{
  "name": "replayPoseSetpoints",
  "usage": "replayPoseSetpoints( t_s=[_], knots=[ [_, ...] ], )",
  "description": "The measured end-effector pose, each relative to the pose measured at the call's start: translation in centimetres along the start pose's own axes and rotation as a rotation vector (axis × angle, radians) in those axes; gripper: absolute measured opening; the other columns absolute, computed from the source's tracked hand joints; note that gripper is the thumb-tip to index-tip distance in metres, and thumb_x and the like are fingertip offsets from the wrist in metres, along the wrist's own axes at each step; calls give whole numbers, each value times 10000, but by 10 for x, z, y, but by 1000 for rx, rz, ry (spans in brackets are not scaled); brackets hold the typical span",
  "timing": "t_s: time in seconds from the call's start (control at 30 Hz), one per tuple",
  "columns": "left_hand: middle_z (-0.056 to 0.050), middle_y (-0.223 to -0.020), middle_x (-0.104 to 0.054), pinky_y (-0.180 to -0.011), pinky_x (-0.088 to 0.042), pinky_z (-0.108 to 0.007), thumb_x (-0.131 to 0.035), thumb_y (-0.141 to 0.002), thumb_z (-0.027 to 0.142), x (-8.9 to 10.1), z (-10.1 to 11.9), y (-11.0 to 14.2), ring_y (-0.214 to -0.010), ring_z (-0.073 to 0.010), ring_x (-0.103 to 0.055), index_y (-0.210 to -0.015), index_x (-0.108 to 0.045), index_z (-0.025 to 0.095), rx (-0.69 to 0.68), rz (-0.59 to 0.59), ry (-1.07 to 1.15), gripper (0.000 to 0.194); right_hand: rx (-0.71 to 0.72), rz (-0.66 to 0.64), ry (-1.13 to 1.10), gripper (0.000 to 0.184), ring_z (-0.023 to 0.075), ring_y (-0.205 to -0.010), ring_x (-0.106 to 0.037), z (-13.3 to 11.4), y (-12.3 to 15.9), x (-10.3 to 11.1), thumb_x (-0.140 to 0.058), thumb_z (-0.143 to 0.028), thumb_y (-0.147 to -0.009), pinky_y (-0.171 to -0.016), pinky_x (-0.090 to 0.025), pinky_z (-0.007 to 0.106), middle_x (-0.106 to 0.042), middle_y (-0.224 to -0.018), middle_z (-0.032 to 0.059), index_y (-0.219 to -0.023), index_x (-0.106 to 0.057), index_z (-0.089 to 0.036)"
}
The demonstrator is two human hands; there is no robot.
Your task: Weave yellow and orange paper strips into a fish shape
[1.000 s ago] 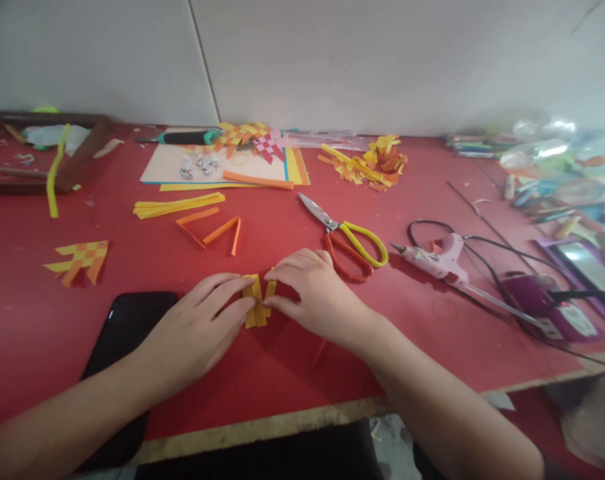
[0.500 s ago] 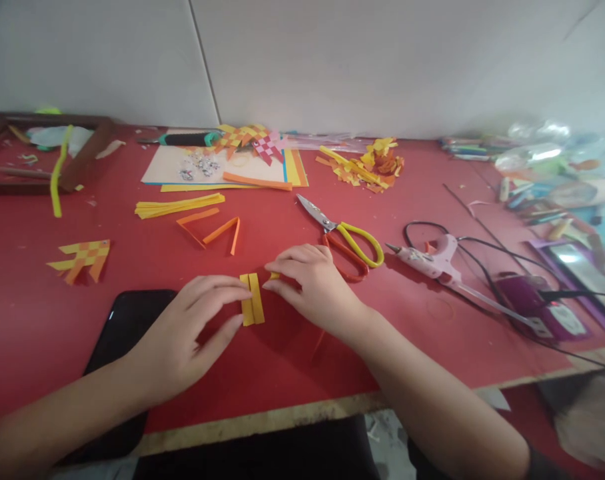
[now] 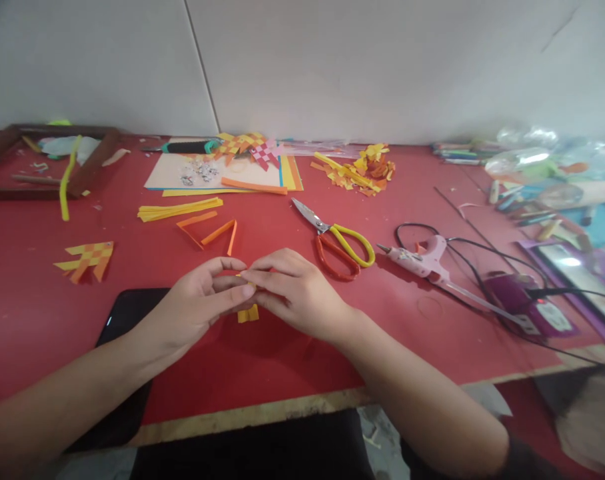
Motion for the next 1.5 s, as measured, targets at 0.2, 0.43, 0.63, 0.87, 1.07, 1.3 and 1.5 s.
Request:
replayPoseSetpoints(
  t_s=[0.2, 0.43, 0.63, 0.87, 1.07, 1.3, 1.5],
  knots=[
    [-13, -819, -754, -723, -551, -300, -794, -749, 326, 8, 5, -3, -778, -177, -725, -1084, -549, 210, -107, 108, -101, 432, -89, 112, 110, 404, 237, -1042, -620, -4, 1, 6, -702, -338, -857, -912, -523, 421, -643, -1120, 99, -1227, -579, -231],
    [66, -647, -655, -593, -442, -252, -847, -670, 330, 12, 10, 1, -583, -120, -589, -1025, -534, 231, -267, 224, -449, 483, -458, 88, -362, 134, 140, -734, -622, 0, 2, 3, -708, -324, -844, -695, -530, 290, -651, -811, 20, -865, -648, -206],
    [30, -710, -679, -622, -458, -265, -828, -702, 349, 10, 6, 2, -672, -151, -648, -911, -570, 216, -324, 181, -506, 358, -640, 76, -695, 206, 106, -596, -555, 0, -3, 6, -709, -347, -825, -570, -490, 265, -598, -692, -3, -704, -655, -189],
    [11, -773, -681, -632, -491, -247, -782, -766, 333, 10, 3, -1, -706, -137, -644, -820, -622, 204, -418, 159, -631, 213, -695, 169, -923, 193, 210, -977, -684, 7, -3, 11, -760, -424, -763, -916, -561, 436, -727, -1013, 23, -647, -720, -275],
    [20, -748, -682, -629, -519, -227, -790, -750, 270, 6, 3, -1, -691, -128, -659, -789, -597, 197, -428, 112, -625, 210, -747, 169, -980, 149, 203, -953, -710, 6, -2, 4, -782, -362, -747, -924, -582, 433, -769, -1010, 20, -880, -791, -295],
    [14, -764, -706, -666, -551, -239, -789, -763, 287, 3, 1, 0, -700, -145, -706, -830, -598, 199, -355, 70, -624, 221, -817, 309, -838, 193, 147, -827, -709, 12, 5, -6, -815, -283, -725, -822, -626, 334, -765, -913, 13, -915, -789, -261],
    [-34, -1011, -711, -790, -564, -336, -751, -798, 415, 10, 10, 7, -906, -208, -688, -1034, -622, 234, -462, 83, -882, 324, -800, 230, -562, 177, 192, -855, -726, 17, 3, -1, -774, -300, -750, -828, -623, 371, -767, -929, 43, -907, -774, -218]
  ],
)
Point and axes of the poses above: each hand's wrist, its own y-axis away from the middle knuckle, its own x-axis out of the back of the hand, z = x × y, the point moved 2 cm from there along -y, towards the middle knuckle
